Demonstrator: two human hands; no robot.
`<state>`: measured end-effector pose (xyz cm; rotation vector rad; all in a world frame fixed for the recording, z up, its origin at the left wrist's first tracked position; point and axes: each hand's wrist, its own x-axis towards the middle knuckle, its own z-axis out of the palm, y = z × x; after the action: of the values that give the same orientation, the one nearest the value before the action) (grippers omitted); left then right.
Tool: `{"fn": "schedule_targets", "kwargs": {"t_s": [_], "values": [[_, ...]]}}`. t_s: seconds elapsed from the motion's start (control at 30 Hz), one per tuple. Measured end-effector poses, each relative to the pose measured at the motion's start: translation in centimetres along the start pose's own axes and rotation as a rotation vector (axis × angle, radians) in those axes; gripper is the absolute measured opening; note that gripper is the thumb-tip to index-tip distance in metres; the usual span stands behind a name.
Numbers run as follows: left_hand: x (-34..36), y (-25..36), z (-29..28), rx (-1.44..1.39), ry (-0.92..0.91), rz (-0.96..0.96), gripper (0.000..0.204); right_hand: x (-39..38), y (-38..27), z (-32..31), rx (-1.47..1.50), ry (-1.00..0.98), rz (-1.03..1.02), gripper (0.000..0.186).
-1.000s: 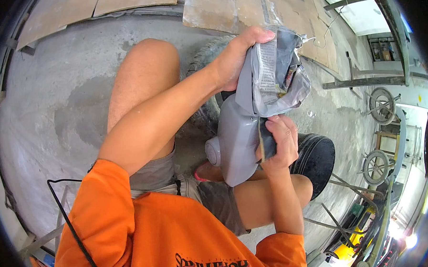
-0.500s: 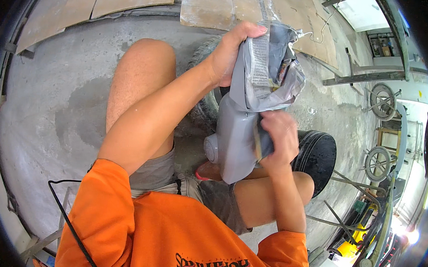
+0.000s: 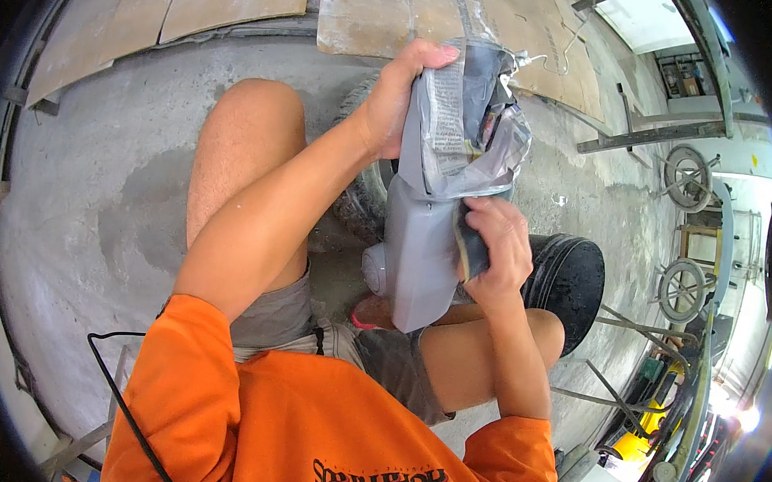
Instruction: Sand and clean a car part using sandpaper and water.
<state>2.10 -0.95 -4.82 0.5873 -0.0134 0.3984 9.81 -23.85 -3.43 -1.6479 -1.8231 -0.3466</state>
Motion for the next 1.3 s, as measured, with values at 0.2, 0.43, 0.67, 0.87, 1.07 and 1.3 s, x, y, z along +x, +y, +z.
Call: {"fn": "schedule_targets", "kwargs": {"t_s": [0.2, 0.43, 0.67, 0.87, 1.07, 1.3], "values": [[-0.1, -0.1, -0.1, -0.023, 0.027, 0.009, 0.053, -0.3, 0.0, -0.5, -0.126, -0.014, 0.325, 0.043], [-0.1, -0.1, 0.2, -0.001, 0.051, -0.009, 0.055, -0.1, -0.7, -0.3, -0.045, 0.01, 0.054, 0.034], [-0.1, 0.4, 0.2, 0.079, 0.092, 0.038, 0.059, 0.1, -1.3, 0.2, 0.015, 0.009, 0.11, 0.041], [0.2, 0.4, 0.3, 0.022, 0.149, 0.021, 0.06, -0.3, -2.7, 0.7, -0.007, -0.015, 0.055, 0.048], [0.8, 0.0, 0.2, -0.023, 0.128, 0.052, 0.057, -1.8, -6.1, 0.1, 0.099, -0.155, 0.556, 0.065], [1.4, -0.8, 0.7, -0.101, 0.116, 0.067, 0.045, -0.7, -7.7, -0.7, -0.003, -0.225, 0.63, 0.07]]}}
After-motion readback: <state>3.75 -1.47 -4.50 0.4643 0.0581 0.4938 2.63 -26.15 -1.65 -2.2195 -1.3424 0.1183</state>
